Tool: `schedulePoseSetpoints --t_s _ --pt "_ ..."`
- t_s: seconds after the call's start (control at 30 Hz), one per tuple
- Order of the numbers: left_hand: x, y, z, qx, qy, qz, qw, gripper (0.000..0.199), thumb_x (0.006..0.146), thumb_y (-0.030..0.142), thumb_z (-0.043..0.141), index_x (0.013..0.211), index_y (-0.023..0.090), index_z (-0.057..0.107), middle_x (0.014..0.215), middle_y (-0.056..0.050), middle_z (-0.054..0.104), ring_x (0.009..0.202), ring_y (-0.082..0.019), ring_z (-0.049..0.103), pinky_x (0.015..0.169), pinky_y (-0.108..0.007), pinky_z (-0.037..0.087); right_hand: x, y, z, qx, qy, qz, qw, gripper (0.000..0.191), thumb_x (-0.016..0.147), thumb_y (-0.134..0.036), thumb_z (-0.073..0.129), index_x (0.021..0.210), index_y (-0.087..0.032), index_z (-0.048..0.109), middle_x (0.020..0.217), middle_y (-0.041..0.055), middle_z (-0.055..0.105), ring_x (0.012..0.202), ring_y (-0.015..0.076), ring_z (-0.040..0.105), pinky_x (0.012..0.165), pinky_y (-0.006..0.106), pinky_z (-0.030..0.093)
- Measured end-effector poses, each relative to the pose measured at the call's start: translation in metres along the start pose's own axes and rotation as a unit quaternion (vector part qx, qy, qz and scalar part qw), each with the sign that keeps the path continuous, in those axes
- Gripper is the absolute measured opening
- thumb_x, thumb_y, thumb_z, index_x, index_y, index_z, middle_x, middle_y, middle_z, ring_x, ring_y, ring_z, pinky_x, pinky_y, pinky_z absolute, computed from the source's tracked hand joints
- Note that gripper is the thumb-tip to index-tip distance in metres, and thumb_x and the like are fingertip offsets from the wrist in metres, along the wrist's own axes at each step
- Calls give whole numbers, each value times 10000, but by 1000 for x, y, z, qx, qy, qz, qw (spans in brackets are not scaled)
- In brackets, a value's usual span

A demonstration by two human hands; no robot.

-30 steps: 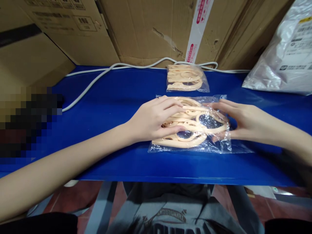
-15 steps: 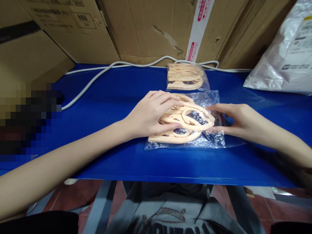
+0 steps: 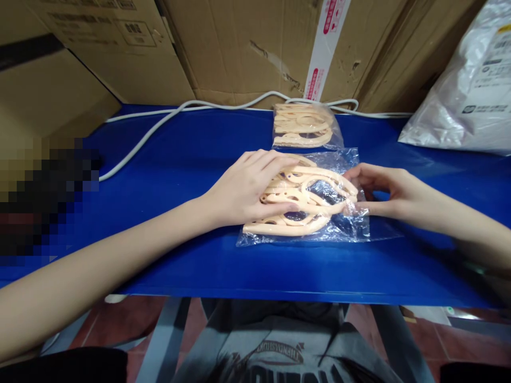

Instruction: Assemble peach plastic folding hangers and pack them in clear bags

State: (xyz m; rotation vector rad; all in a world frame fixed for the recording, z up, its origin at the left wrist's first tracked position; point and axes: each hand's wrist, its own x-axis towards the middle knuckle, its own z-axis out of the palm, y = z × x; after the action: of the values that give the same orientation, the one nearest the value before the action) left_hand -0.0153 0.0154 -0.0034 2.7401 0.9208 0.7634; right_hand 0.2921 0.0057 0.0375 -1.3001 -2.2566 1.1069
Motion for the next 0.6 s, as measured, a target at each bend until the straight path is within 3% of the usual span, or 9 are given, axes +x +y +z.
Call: schedulePoseSetpoints --t_s 0.17,0.37,0.6 --pt "0 -2 0 -3 -23 2 1000 667 990 634 571 1457 160 527 1468 -126 612 1259 -296 583 1042 -415 413 5 -1 7 -73 15 -21 997 545 858 -685 672 1102 -198 685 898 52 735 731 195 638 646 325 475" --pt "0 -2 -1 -8 -34 -2 999 632 991 639 570 1434 191 530 1499 -129 595 1268 -300 582 1033 -415 416 6 -1 14 -182 48 -39 981 636 887 -761 580 1142 -195 718 719 24 686 594 181 577 575 307 392" --pt "0 -1 -1 -10 -37 -4 999 603 995 608 584 1428 191 540 1500 -125 599 1280 -294 583 1040 -416 427 -4 -5 -2 -170 68 -62 981 441 937 -622 612 1041 -227 779 726 20 707 625 171 612 598 297 439"
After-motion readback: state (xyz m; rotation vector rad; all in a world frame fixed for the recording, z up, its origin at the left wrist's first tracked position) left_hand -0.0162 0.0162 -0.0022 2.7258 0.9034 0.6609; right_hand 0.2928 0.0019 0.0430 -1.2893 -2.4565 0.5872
